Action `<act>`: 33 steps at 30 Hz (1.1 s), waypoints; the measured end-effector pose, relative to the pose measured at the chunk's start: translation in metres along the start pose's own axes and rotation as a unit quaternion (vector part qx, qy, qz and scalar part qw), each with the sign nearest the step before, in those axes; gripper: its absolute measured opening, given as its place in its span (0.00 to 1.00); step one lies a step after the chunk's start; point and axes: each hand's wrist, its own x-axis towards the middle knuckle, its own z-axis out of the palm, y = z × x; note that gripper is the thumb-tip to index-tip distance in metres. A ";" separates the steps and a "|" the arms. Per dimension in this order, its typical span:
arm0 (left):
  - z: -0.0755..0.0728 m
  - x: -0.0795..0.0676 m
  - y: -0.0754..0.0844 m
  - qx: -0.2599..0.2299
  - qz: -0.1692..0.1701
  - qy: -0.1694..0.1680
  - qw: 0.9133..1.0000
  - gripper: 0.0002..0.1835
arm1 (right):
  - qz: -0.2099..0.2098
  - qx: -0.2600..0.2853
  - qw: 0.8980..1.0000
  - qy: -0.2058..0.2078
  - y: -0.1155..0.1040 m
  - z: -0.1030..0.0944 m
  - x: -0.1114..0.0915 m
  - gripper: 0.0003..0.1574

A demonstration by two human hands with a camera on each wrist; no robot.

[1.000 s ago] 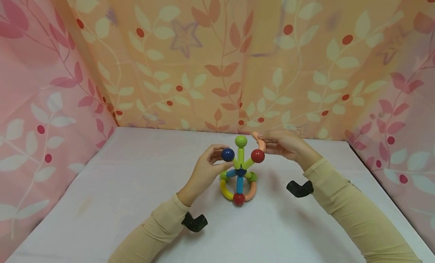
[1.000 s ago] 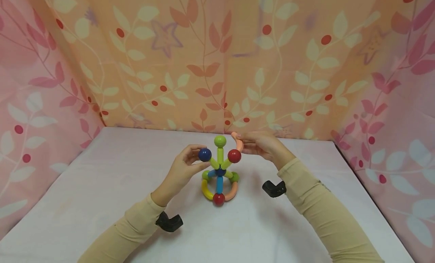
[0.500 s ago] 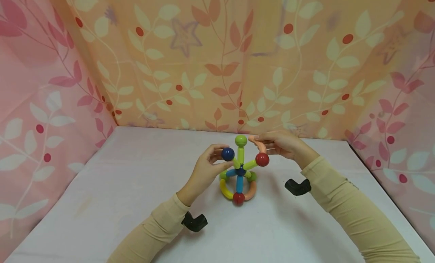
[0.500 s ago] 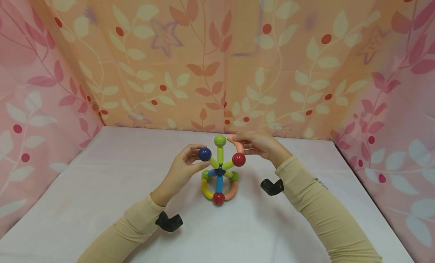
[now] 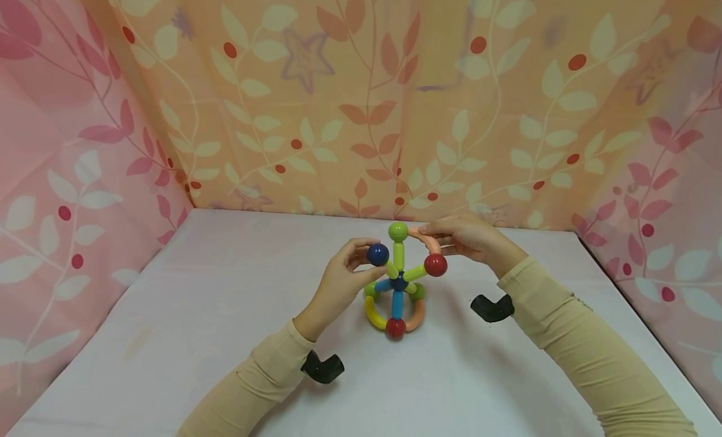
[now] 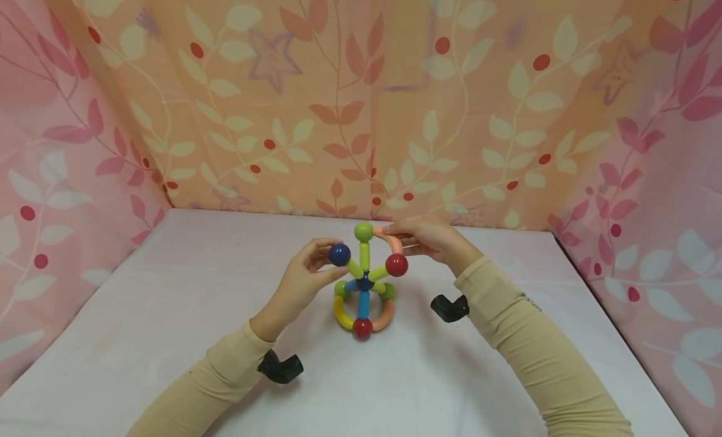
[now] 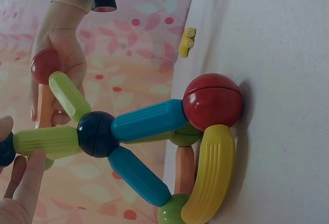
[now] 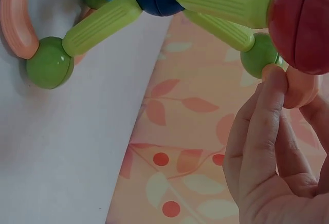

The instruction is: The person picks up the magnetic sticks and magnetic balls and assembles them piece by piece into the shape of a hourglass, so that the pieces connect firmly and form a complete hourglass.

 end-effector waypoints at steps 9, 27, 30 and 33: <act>0.000 0.000 0.000 -0.002 0.002 -0.002 1.000 0.26 | -0.002 0.009 1.000 -0.008 0.003 -0.001 0.001 0.27; 0.002 0.000 0.000 -0.003 -0.002 0.007 1.000 0.27 | -0.006 0.039 0.999 -0.023 0.007 0.000 -0.002 0.12; 0.002 0.000 0.001 -0.003 -0.005 0.007 1.000 0.27 | -0.006 0.044 0.999 -0.023 0.009 0.000 -0.001 0.11; 0.002 0.000 0.000 -0.004 -0.007 0.006 1.000 0.27 | -0.007 0.046 0.999 -0.024 0.010 0.001 0.000 0.11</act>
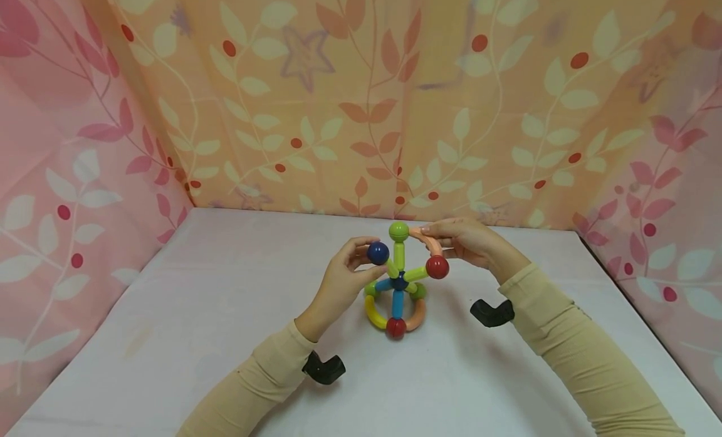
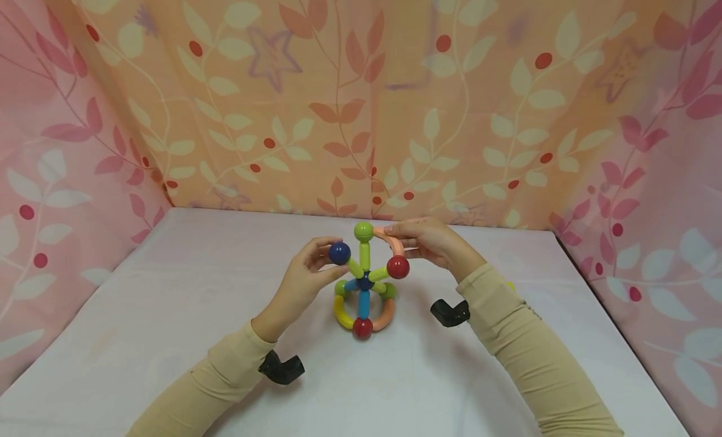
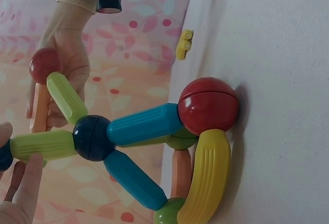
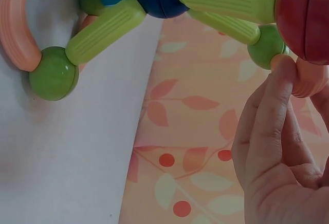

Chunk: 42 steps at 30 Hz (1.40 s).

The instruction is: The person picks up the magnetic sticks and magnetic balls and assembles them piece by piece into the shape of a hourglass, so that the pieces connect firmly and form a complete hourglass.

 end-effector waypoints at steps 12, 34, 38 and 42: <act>0.001 0.000 0.000 -0.006 -0.005 -0.003 1.000 0.28 | -0.006 0.013 1.000 -0.008 0.001 -0.001 -0.001 0.11; -0.025 0.031 -0.056 0.173 -0.172 -0.181 0.953 0.31 | 0.087 -0.022 0.996 -0.008 0.098 0.023 -0.004 0.27; -0.022 0.031 -0.060 0.196 -0.164 -0.187 0.949 0.23 | 0.079 -0.037 0.996 0.015 0.098 0.030 0.001 0.25; -0.022 0.027 -0.059 0.200 -0.166 -0.185 0.948 0.20 | 0.075 -0.060 0.995 0.029 0.096 0.029 0.010 0.20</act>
